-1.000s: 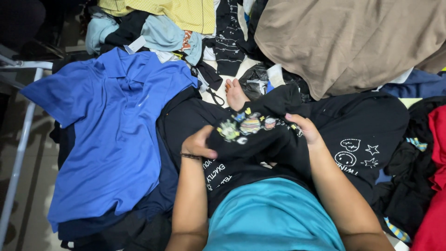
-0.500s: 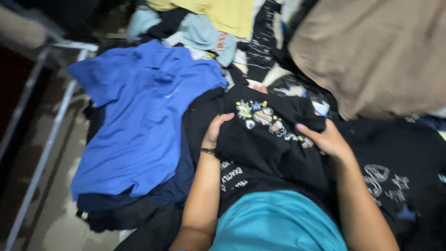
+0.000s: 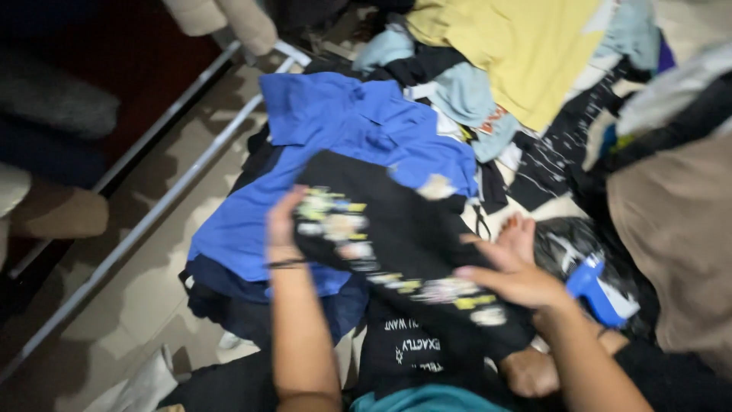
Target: The person sits on the floor and uses a handheld blue tagger to attach tags to the collars of several shirts. They handle a blue polo shirt, a black t-shirt, and a yellow shirt, applying tags to each before placing them aside.
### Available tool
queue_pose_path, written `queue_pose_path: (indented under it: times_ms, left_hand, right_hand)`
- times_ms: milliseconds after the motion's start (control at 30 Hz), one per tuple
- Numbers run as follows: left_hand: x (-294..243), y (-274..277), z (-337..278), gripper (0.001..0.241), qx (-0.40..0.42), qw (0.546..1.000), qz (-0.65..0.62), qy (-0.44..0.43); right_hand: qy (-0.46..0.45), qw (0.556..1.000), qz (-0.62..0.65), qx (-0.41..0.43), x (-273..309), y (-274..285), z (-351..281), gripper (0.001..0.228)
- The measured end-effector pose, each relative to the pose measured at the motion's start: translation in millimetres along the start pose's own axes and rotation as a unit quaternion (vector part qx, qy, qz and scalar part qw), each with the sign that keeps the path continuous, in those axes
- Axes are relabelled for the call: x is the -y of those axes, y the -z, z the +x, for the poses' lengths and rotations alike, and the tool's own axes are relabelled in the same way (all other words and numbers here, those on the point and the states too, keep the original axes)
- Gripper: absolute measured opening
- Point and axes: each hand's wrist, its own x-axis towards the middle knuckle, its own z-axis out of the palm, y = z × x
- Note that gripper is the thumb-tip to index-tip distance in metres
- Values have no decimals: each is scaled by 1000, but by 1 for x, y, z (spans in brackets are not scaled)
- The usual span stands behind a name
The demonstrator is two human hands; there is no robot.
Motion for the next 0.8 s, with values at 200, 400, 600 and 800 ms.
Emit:
queue_pose_path:
  times_ms: [200, 400, 600, 800]
  left_hand:
    - [-202, 23, -36, 40, -69, 992, -67, -86]
    - [-133, 137, 124, 39, -145, 876, 450, -94]
    - [-174, 6, 180, 40, -96, 783, 495, -363]
    - [-175, -130, 168, 70, -111, 691, 665, -260]
  right_hand:
    - [159, 938, -66, 302, 60, -114, 74, 61]
    - [143, 961, -72, 225, -56, -192, 187, 68]
    - [147, 988, -2, 35, 12, -152, 257, 63]
    - [135, 968, -114, -180, 10, -26, 341, 97]
